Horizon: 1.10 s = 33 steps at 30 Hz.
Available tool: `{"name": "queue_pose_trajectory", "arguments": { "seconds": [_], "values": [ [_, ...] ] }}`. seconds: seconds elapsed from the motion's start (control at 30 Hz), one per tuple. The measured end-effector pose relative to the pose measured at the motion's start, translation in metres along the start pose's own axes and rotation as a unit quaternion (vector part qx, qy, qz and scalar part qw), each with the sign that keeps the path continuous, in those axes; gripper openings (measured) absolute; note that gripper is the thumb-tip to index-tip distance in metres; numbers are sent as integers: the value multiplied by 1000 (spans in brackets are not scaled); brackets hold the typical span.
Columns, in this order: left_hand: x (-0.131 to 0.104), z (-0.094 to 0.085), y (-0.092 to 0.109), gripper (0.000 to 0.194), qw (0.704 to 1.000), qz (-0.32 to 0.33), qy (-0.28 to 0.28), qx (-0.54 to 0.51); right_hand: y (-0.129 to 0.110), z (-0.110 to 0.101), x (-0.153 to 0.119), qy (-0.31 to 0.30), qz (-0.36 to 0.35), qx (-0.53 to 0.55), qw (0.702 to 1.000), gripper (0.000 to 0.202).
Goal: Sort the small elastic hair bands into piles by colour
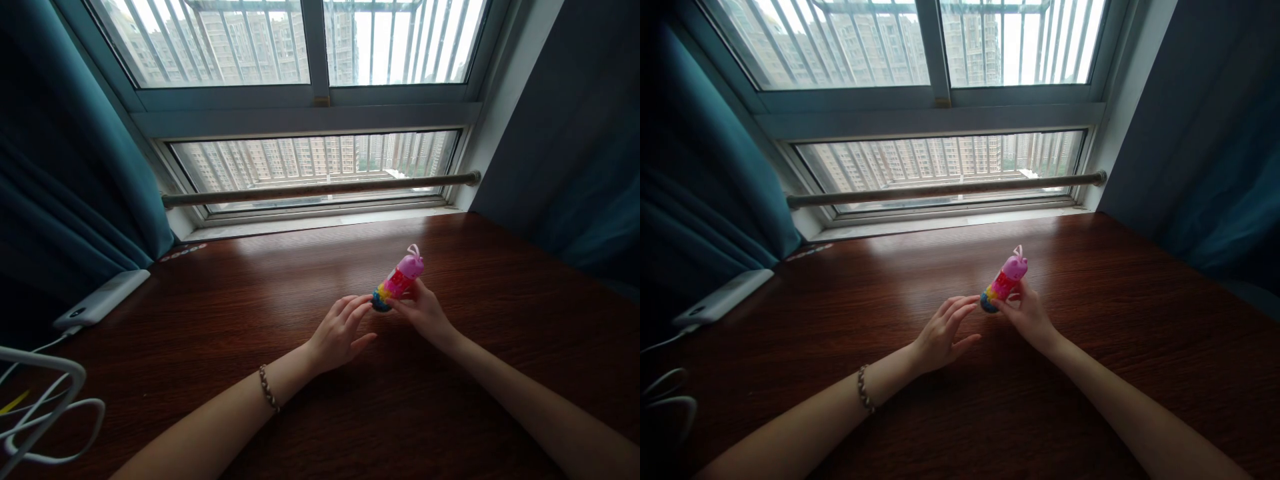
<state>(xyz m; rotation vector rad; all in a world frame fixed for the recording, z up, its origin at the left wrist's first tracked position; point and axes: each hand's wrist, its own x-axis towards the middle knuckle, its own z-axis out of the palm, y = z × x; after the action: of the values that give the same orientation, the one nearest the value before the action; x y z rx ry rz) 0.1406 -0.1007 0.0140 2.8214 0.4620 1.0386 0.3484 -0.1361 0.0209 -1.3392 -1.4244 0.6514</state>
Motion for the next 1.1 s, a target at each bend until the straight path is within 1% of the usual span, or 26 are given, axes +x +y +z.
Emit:
{"name": "queue_pose_trajectory", "arguments": {
  "seconds": [0.1, 0.2, 0.3, 0.4, 0.5, 0.77, 0.97, 1.1],
  "values": [
    [1, 1, 0, 37, 1000, 1, -27, -1, 16, -25, 20, 78, 17, -128, 989, 46],
    [1, 2, -1, 28, 999, 3, -40, -3, 38, -52, 38, 149, 47, -207, 966, 46],
    [1, 3, -2, 23, 999, 7, -48, -5, 56, -75, 48, 189, 61, -271, 942, 47],
    [1, 2, -2, 19, 998, 8, -59, 0, 63, -89, 52, 184, 71, -301, 933, 46],
    [2, 2, -1, 16, 997, 9, -74, 5, 64, -95, 53, 167, 74, -306, 934, 45],
    [3, 2, -1, 16, 996, 12, -86, 1, 67, -98, 54, 141, 88, -304, 938, 50],
    [4, 1, 0, 16, 996, 10, -89, -10, 74, -100, 56, 131, 87, -271, 950, 53],
    [4, 0, 0, 16, 996, 10, -88, -14, 75, -101, 57, 132, 96, -245, 956, 54]
  ]
}}
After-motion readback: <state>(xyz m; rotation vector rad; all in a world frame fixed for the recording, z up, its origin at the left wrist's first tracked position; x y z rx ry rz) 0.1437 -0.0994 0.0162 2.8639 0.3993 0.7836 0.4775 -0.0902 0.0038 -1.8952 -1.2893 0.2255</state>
